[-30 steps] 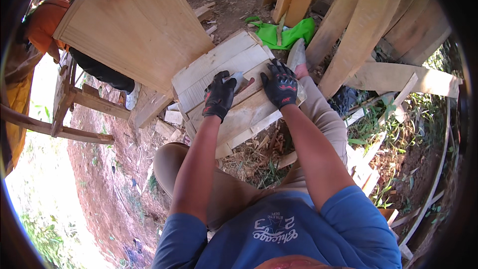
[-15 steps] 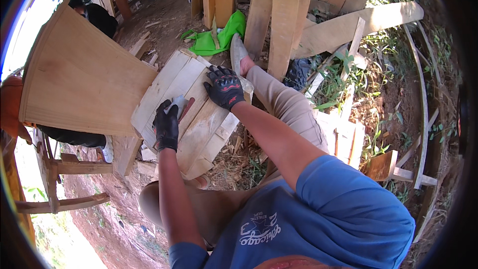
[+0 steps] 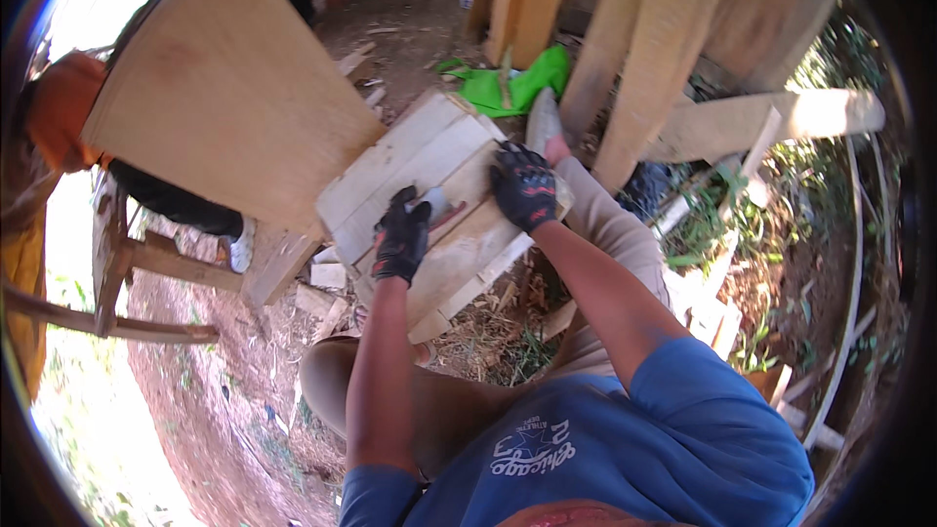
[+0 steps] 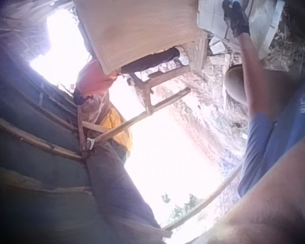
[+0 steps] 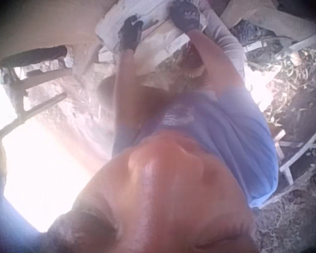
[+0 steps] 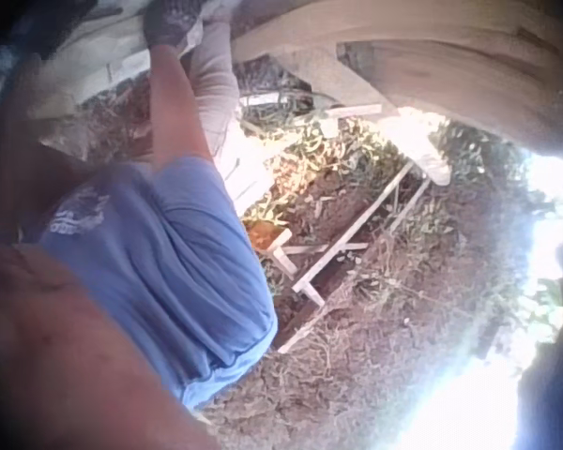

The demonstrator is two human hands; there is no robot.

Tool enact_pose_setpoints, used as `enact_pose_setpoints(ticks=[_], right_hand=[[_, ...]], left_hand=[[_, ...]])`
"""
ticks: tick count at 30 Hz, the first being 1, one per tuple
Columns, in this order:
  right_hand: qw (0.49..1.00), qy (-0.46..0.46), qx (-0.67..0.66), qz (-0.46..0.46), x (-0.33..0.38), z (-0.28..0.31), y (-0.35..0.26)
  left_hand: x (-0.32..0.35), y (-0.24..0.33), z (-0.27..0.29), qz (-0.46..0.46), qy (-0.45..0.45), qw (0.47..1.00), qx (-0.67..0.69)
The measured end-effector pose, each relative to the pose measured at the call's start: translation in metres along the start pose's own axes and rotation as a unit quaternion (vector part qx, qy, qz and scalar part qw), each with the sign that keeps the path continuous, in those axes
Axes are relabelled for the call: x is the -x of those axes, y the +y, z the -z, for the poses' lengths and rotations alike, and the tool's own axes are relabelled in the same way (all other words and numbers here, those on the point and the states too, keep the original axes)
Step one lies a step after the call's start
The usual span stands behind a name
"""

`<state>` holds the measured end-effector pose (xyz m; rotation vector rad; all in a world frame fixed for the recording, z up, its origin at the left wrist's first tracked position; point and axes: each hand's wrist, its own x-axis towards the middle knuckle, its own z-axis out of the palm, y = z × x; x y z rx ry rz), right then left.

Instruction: The person sands a wooden crate by hand using sandpaper, turning it over to reach different sides, then stands up and picks up a hand saw.

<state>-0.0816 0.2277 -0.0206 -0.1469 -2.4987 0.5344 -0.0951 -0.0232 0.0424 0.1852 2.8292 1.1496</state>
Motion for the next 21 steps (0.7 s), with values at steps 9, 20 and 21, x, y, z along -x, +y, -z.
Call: enact_pose_setpoints(ticks=[9, 20, 21], right_hand=[[0.997, -0.065, 0.021, -0.033, -0.004, 0.009, 0.0], [0.997, -0.069, -0.005, 0.025, 0.008, -0.036, -0.008], [0.998, -0.042, 0.01, 0.045, 0.004, -0.022, -0.018]], left_hand=[[-0.003, 0.011, 0.011, 0.043, -0.007, 0.999, -0.015], [0.021, -0.013, 0.0, 0.069, -0.031, 0.997, 0.004], [0.027, -0.011, 0.005, 0.063, -0.03, 0.998, 0.0]])
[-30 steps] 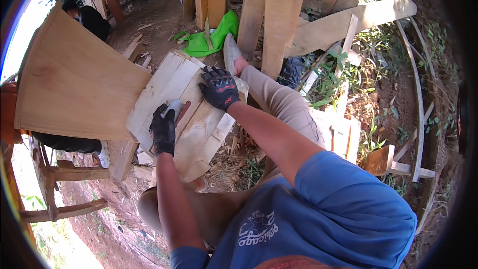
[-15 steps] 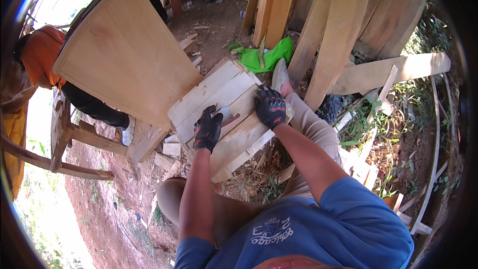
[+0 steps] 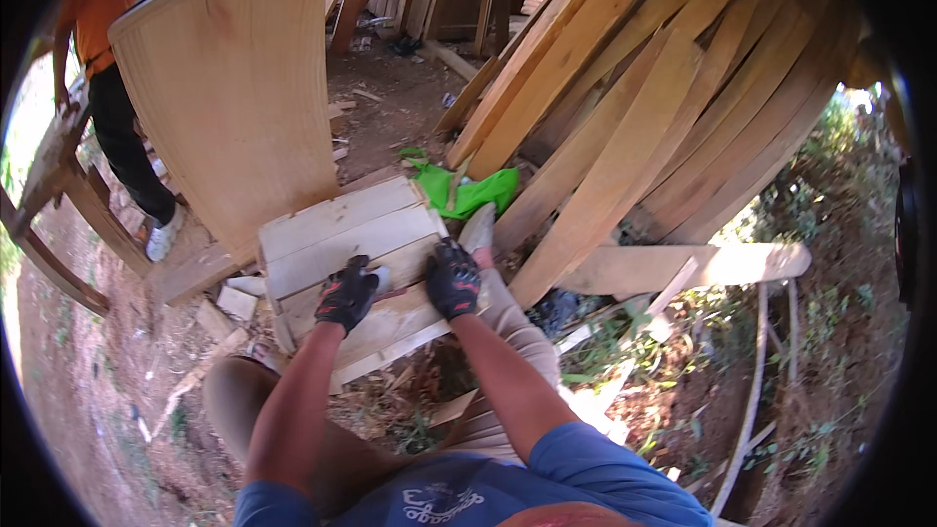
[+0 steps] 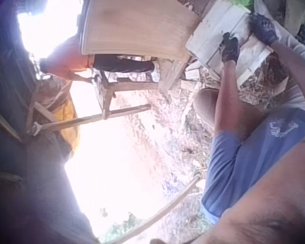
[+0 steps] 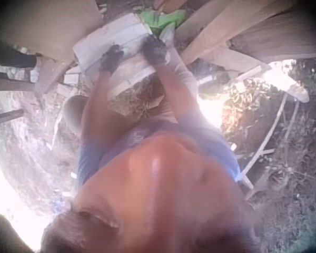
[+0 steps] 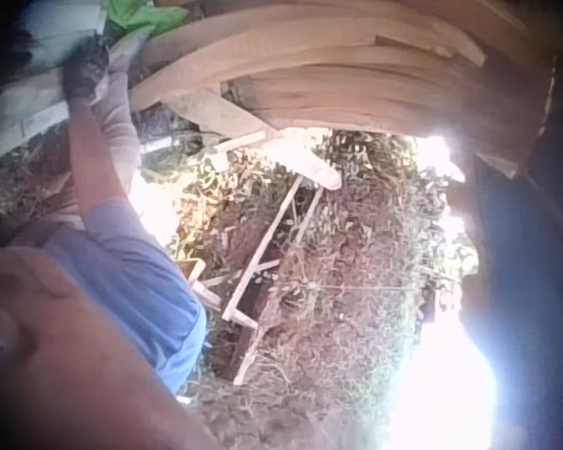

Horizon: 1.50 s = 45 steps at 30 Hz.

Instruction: The person sands a wooden crate by hand using sandpaper, turning it over to reach different sides, then stands up and picks up a hand saw.

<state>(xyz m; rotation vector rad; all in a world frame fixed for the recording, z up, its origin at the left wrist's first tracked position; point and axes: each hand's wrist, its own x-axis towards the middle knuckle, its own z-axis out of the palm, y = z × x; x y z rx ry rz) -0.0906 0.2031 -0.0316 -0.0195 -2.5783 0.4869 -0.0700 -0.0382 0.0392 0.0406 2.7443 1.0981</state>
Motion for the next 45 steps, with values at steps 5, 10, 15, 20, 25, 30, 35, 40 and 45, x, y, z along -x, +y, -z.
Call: enact_pose_setpoints(ticks=[5, 10, 15, 20, 25, 30, 35, 40, 45], right_hand=[[0.999, 0.022, 0.03, 0.0, -0.002, 0.002, 0.031], [0.997, 0.072, -0.004, -0.013, -0.001, 0.013, 0.025], [0.99, -0.119, 0.061, -0.041, -0.035, 0.043, 0.023], [0.993, -0.111, 0.026, 0.025, 0.008, -0.009, 0.017], [0.999, -0.009, 0.042, -0.016, -0.005, 0.009, 0.01], [0.999, 0.022, 0.01, -0.022, -0.006, 0.017, 0.018], [0.998, -0.003, -0.02, 0.052, -0.006, 0.044, -0.015], [0.994, 0.012, -0.048, 0.096, -0.007, 0.054, -0.014], [0.975, -0.017, -0.036, 0.218, -0.008, 0.05, -0.009]], left_hand=[[-0.023, 0.001, -0.024, -0.061, -0.041, 0.983, 0.167], [-0.02, 0.013, -0.013, -0.076, 0.034, 0.996, -0.04], [-0.026, 0.011, -0.012, -0.104, 0.036, 0.994, 0.014], [-0.003, -0.024, -0.008, -0.007, -0.069, 0.998, -0.009], [0.001, 0.01, 0.008, -0.069, 0.001, 0.997, 0.016], [-0.013, 0.042, 0.006, -0.066, 0.017, 0.998, 0.004], [-0.017, 0.033, 0.007, -0.041, 0.109, 0.993, 0.016], [-0.015, 0.043, 0.008, -0.016, 0.079, 0.996, 0.025], [-0.023, 0.039, -0.011, -0.03, 0.022, 0.999, 0.0]])
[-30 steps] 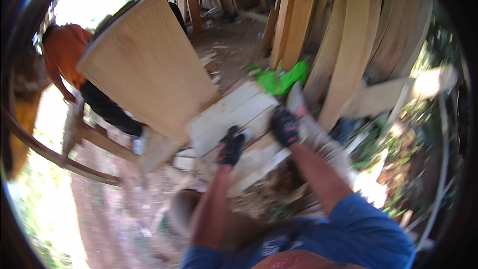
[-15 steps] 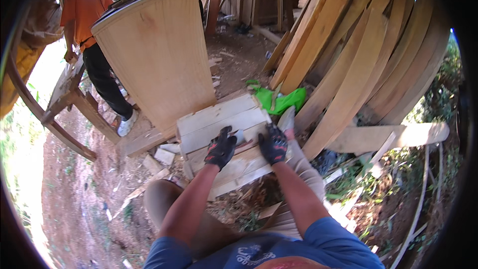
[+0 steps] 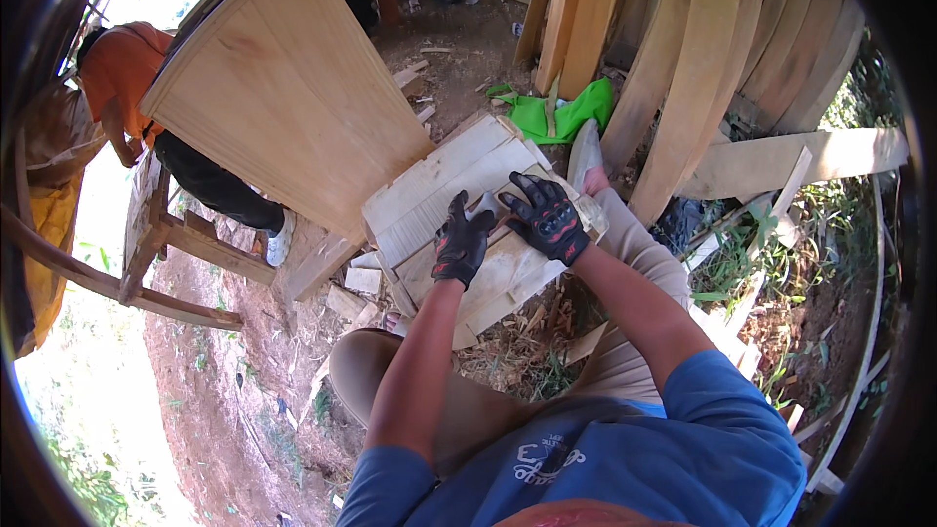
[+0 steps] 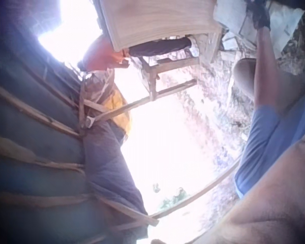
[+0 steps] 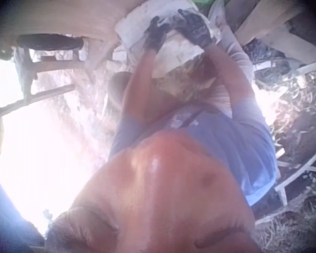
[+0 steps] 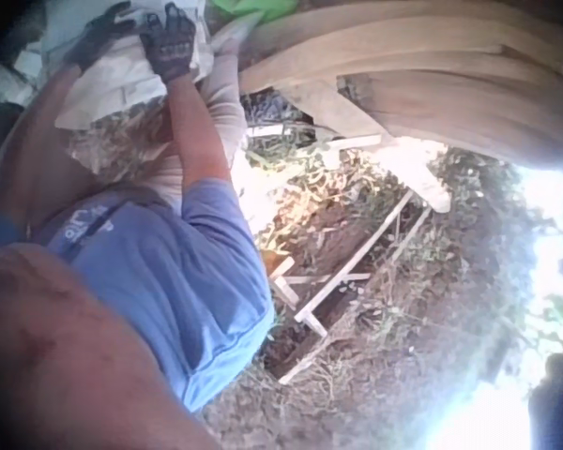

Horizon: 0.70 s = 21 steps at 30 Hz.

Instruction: The person sands a wooden crate by hand using sandpaper, turning it over to reach different sides, then stands up and picks up a hand saw.

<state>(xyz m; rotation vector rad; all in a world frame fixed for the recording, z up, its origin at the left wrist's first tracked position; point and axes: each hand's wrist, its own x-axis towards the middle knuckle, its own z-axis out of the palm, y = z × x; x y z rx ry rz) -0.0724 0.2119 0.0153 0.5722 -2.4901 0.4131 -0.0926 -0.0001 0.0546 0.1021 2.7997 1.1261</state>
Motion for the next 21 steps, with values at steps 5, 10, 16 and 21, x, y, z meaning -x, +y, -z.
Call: enact_pose_setpoints(ticks=[5, 10, 16, 21], right_hand=[[0.999, -0.027, -0.014, -0.01, 0.008, -0.007, 0.013], [0.999, -0.03, -0.037, -0.018, 0.01, -0.015, 0.02], [0.998, -0.014, -0.049, -0.044, 0.012, -0.021, 0.024], [0.998, -0.017, -0.05, -0.045, 0.01, -0.015, 0.025]], left_hand=[[-0.002, 0.024, -0.007, 0.044, -0.038, 0.998, -0.026], [-0.006, 0.038, -0.008, -0.345, 0.118, 0.916, -0.169], [-0.002, 0.043, -0.006, -0.372, -0.052, 0.918, -0.125], [0.005, 0.06, 0.02, -0.338, -0.101, 0.917, -0.185]])
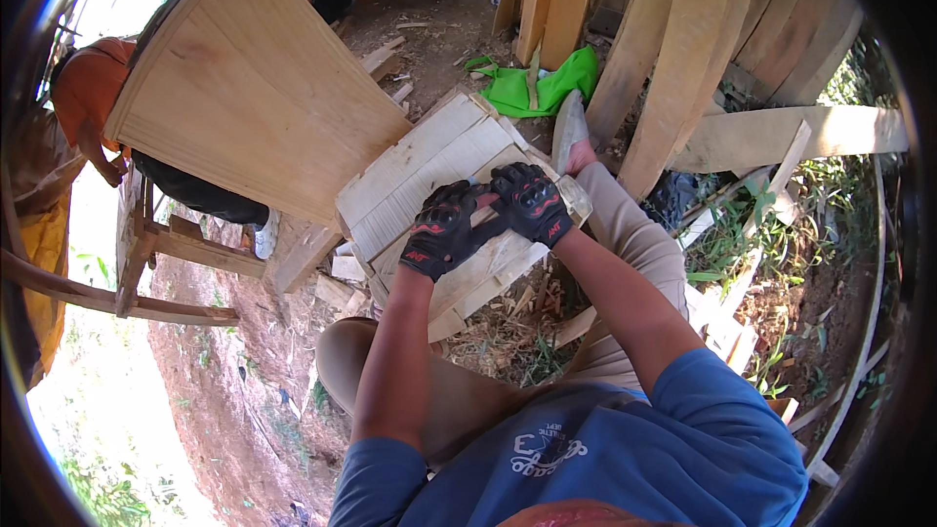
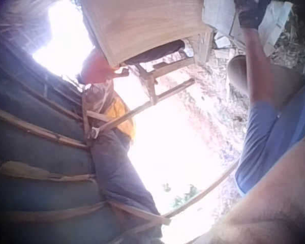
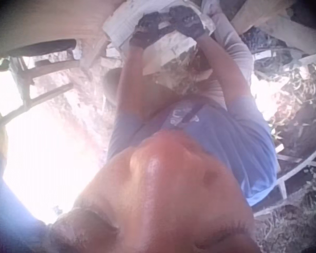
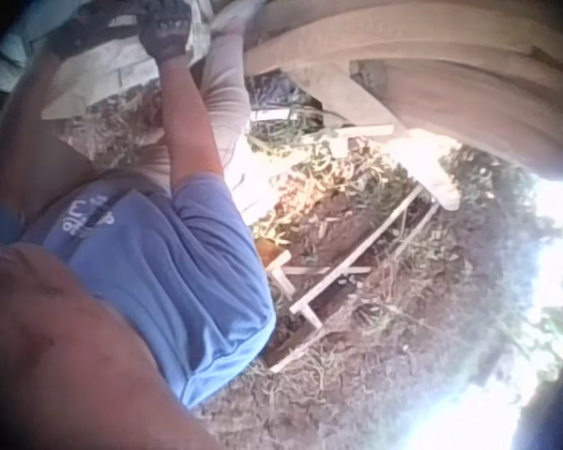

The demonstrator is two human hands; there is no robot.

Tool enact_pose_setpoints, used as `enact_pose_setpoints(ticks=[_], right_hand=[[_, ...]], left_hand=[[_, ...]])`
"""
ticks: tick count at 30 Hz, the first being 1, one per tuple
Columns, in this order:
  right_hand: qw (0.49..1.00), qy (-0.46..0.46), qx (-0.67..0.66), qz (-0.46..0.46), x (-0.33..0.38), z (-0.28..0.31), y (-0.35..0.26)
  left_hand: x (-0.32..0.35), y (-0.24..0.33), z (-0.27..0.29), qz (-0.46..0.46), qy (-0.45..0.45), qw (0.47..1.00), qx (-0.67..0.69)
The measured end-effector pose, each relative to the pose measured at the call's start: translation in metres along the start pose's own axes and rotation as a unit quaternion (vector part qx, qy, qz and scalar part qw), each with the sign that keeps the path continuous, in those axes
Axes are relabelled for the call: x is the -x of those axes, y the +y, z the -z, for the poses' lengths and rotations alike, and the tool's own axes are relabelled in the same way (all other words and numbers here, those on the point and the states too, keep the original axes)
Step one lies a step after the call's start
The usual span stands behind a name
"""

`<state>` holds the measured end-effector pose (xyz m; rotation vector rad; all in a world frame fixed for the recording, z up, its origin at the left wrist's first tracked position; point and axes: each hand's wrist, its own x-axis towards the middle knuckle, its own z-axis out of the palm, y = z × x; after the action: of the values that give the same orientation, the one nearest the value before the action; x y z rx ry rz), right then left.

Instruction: The person sands a wooden crate by hand using sandpaper, turning it over to reach different sides, then stands up and picks up a hand saw.

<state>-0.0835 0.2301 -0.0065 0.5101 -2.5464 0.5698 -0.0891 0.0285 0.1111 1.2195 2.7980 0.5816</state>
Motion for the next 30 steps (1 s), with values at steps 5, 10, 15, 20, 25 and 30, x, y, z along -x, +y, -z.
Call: enact_pose_setpoints(ticks=[5, 10, 15, 20, 25, 30], right_hand=[[1.0, 0.012, 0.024, 0.015, -0.002, -0.001, 0.002], [0.995, 0.062, -0.041, -0.073, 0.0, 0.018, 0.006], [0.979, -0.031, 0.042, -0.196, 0.096, 0.136, 0.089], [0.818, -0.154, 0.076, -0.548, 0.227, 0.248, 0.127], [0.855, 0.027, -0.083, -0.51, 0.247, 0.246, 0.101], [0.853, -0.138, -0.147, -0.482, 0.168, 0.179, 0.059]], left_hand=[[0.009, -0.025, -0.034, 0.108, 0.012, 0.991, 0.079], [0.02, -0.038, -0.025, 0.24, 0.066, 0.968, -0.036], [0.051, -0.086, -0.044, 0.183, 0.228, 0.906, -0.306], [0.086, -0.076, -0.111, 0.186, 0.182, 0.905, -0.336], [0.076, -0.052, -0.109, 0.149, 0.184, 0.958, -0.16], [0.101, -0.034, -0.108, 0.174, 0.121, 0.964, -0.162]])
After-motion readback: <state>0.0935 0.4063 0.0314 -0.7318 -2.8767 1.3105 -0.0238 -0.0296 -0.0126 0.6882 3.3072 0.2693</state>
